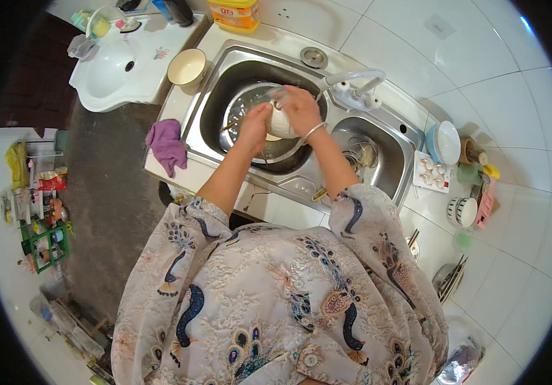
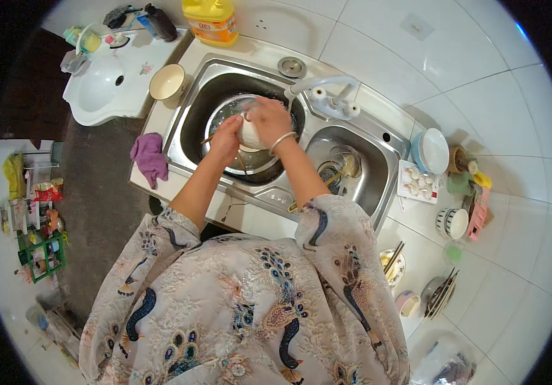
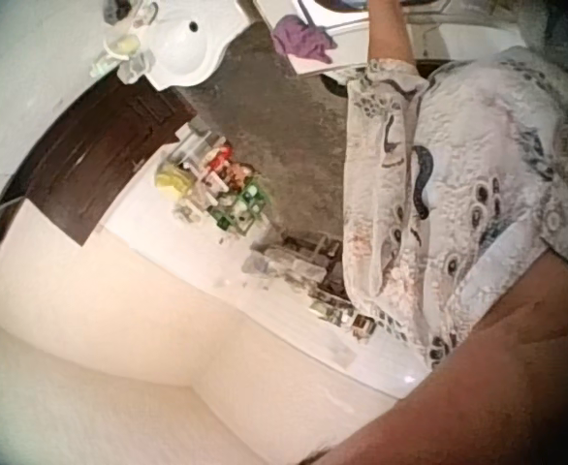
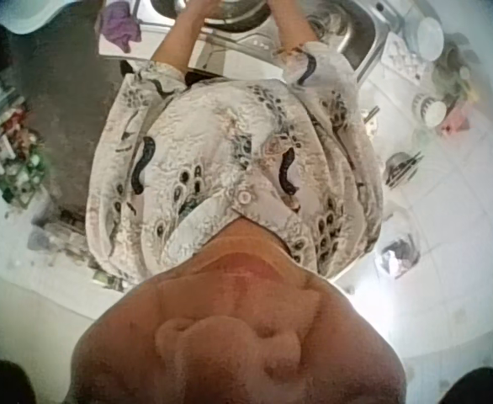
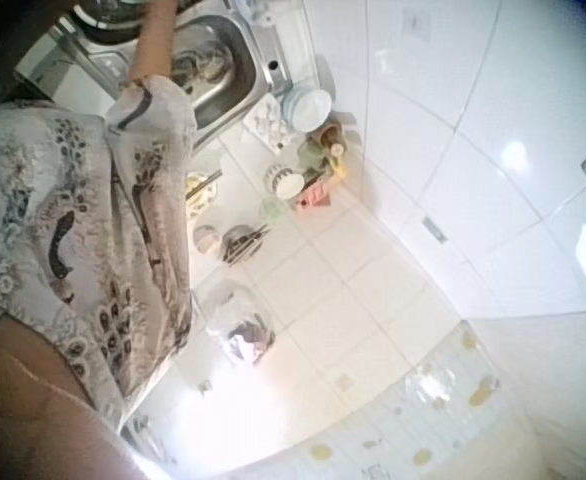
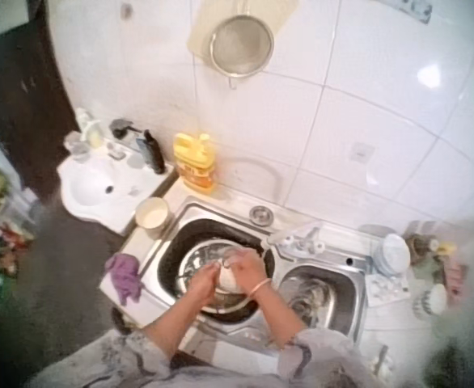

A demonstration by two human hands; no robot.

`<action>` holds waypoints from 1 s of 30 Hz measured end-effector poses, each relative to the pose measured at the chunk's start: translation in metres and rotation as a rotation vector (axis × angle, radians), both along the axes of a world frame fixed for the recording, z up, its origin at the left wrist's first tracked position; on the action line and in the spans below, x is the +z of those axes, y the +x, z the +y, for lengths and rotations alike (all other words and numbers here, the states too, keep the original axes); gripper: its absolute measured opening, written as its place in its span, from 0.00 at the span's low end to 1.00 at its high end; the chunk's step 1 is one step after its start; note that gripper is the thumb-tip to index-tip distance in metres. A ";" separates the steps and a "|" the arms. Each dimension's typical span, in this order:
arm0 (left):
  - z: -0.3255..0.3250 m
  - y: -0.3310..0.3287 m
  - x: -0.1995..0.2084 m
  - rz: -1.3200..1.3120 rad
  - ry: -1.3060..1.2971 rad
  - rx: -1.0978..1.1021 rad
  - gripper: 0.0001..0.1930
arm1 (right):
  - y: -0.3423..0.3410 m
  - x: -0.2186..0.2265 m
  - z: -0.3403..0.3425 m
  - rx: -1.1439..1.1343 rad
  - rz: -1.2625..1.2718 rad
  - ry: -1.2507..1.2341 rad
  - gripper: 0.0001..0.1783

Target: The person washes a white bowl, a pair of chopsticks, and a patterned plate in a double-basin stainless steel sink. They use a sponge to scrub the items and rinse them under running water, placing the cleaned items into the adjacent basin.

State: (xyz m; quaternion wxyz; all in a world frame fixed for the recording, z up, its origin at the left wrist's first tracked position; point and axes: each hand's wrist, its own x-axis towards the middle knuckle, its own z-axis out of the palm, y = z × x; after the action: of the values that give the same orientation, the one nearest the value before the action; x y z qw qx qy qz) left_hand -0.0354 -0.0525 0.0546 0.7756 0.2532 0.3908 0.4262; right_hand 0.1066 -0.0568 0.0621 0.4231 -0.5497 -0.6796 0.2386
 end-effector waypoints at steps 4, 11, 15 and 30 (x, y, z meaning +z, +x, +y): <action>0.012 0.004 -0.019 0.057 0.117 -0.074 0.09 | 0.010 0.005 0.008 -0.053 -0.009 -0.085 0.18; 0.024 0.010 -0.001 0.136 0.214 -0.118 0.08 | 0.019 0.004 0.008 -0.158 -0.320 0.133 0.18; 0.041 0.009 -0.008 0.258 0.291 -0.217 0.09 | 0.012 0.006 0.013 -0.149 -0.079 -0.039 0.19; 0.036 0.059 -0.024 0.196 0.056 -0.026 0.28 | 0.006 -0.005 -0.015 -0.294 1.709 -0.390 0.18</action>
State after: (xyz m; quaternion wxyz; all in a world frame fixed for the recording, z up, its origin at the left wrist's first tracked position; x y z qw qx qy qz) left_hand 0.0238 -0.0169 0.0307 0.7318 0.3204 0.4495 0.3998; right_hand 0.1129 -0.0718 0.0569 0.7110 -0.3279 -0.0012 0.6221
